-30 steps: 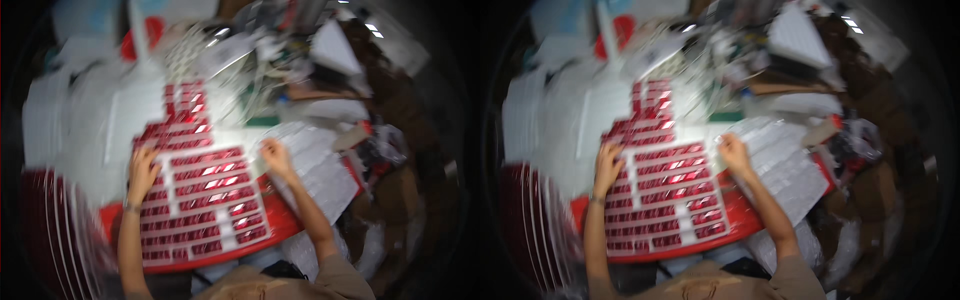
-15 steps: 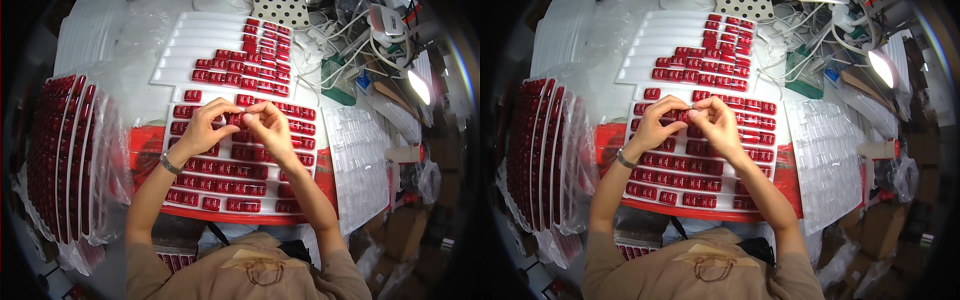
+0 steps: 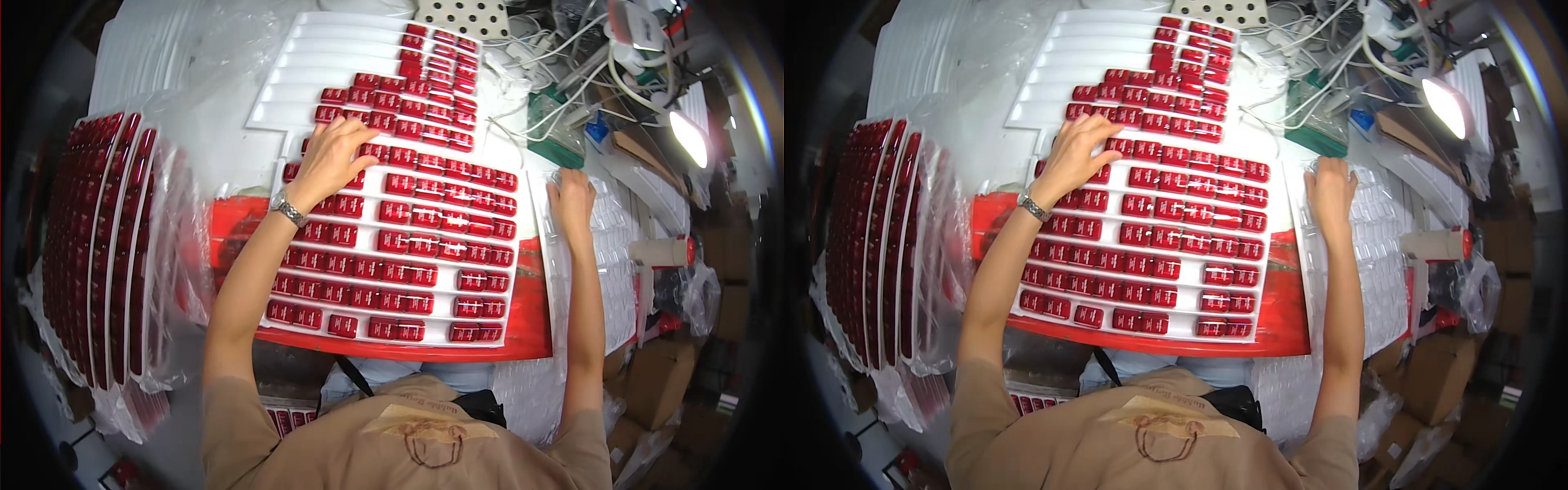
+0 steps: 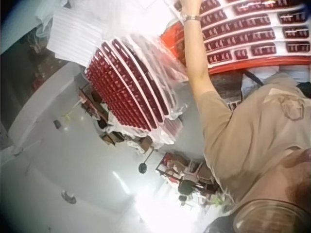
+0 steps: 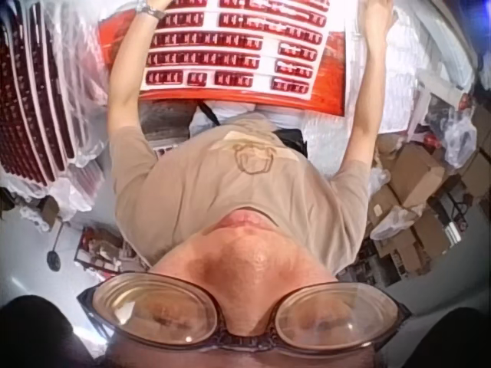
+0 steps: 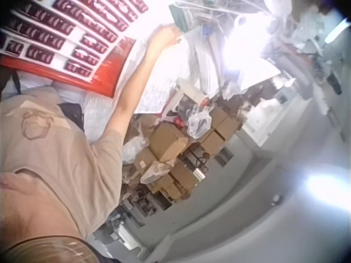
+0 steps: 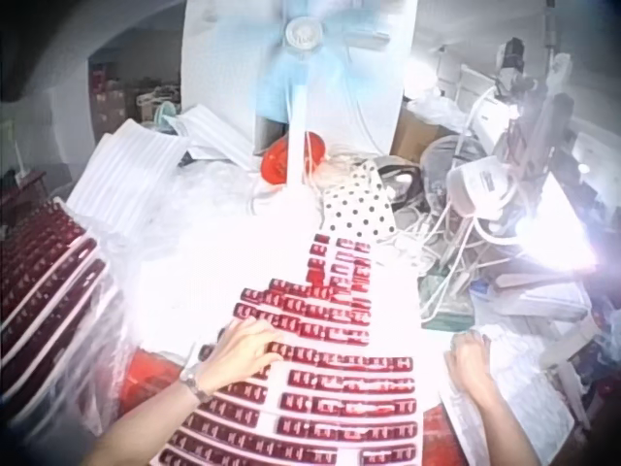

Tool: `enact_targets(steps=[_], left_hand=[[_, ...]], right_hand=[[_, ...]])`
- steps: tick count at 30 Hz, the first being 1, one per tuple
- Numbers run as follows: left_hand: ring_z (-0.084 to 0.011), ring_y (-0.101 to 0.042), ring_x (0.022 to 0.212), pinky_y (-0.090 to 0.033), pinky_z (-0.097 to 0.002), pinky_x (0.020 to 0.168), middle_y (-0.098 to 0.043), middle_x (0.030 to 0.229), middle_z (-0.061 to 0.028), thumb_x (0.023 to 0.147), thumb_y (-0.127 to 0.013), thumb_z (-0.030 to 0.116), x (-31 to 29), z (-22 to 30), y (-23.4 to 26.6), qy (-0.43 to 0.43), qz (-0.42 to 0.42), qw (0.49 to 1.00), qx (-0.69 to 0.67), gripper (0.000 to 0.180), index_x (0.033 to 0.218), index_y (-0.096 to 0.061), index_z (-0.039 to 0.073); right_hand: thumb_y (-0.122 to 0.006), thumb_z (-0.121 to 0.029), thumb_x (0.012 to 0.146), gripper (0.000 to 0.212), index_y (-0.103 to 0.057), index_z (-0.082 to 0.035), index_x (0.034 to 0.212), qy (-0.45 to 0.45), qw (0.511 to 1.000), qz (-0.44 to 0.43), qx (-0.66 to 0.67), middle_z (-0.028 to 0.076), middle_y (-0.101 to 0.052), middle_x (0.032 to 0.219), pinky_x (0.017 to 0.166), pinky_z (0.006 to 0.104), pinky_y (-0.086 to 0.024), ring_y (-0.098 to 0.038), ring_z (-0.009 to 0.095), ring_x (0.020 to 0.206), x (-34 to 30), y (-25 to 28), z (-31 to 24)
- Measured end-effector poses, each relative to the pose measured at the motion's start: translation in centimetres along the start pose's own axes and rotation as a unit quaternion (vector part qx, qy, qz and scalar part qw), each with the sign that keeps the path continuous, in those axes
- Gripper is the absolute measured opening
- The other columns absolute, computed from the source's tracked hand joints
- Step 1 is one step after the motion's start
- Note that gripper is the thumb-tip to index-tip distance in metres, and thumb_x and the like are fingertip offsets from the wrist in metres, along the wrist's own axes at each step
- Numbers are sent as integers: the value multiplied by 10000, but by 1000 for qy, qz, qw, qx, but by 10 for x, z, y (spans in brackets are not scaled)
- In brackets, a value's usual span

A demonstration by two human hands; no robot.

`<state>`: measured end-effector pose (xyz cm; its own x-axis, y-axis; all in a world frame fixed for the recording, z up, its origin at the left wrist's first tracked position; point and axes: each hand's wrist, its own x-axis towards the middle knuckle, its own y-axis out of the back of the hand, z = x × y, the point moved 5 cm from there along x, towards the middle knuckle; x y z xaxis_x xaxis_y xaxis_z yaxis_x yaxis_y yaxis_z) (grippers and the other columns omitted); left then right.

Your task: Manually sorting red plastic components from a stack of trays into a single organizer tray.

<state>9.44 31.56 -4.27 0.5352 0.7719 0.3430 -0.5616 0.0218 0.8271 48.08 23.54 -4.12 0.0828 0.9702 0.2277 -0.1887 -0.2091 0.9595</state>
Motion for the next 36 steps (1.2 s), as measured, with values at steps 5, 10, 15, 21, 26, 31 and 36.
enact_targets(steps=[5, 10, 15, 21, 26, 31, 36], left_hand=[[-191, -533, 917, -417, -340, 819, -582, 907, -23, 720, -739, 181, -25, 3, 21, -19, -23, 999, -12, 259, 942, -685, 59], [-206, -537, 913, -425, -344, 830, -589, 915, -25, 716, -737, 175, -37, 4, 22, -39, -4, 999, -29, 251, 928, -665, 60], [-214, -611, 929, -488, -323, 802, -630, 1011, -74, 747, -735, 150, -48, 40, 24, 45, 16, 952, -302, 309, 1019, -623, 52], [-214, -607, 948, -479, -316, 835, -628, 997, -88, 721, -734, 50, -55, 53, 32, -9, 53, 948, -315, 309, 1004, -614, 23], [-201, -587, 992, -490, -307, 823, -596, 1034, -87, 704, -718, -7, -62, 38, 18, 44, -27, 905, -422, 323, 1009, -614, 9], [-234, -544, 860, -421, -361, 836, -560, 911, -66, 715, -728, 127, -34, 15, 16, -44, 7, 997, -61, 286, 974, -655, 29], [-203, -538, 873, -397, -338, 807, -577, 906, -39, 701, -739, 159, -42, 18, 16, -44, 20, 998, -35, 282, 958, -681, 58]], right_hand=[[-575, -149, 860, 182, -582, -12, 981, -47, 966, 102, 233, 149, -625, 810, 682, 396, -460, -593, 287, 742, 6, 25, 5], [-502, -152, 940, 161, -539, -46, 1054, -101, 706, -48, 700, 54, -596, 894, 639, 256, -534, -616, 123, 742, 1, 26, -80], [-675, -139, 840, 127, -636, -37, 905, -94, 527, -190, 823, -2, -595, 694, 512, 179, -374, -477, 37, 563, -24, 65, -196], [-727, -164, 806, 220, -539, -64, 752, -72, 491, -216, 841, -20, -525, 605, 419, 174, -297, -413, 25, 468, -24, 67, -230], [-733, -253, 806, 296, -498, -89, 731, -101, 459, -363, 804, 5, -528, 594, 398, 187, -299, -439, 51, 448, -33, 35, -243], [-628, -157, 878, 248, -589, 31, 1034, -144, 469, -230, 841, 88, -618, 902, 689, 239, -506, -620, 143, 761, -37, 46, -189], [-625, -62, 862, 268, -552, 40, 1098, -143, 504, -201, 828, 110, -654, 908, 707, 269, -527, -641, 161, 761, -53, 46, -174]])
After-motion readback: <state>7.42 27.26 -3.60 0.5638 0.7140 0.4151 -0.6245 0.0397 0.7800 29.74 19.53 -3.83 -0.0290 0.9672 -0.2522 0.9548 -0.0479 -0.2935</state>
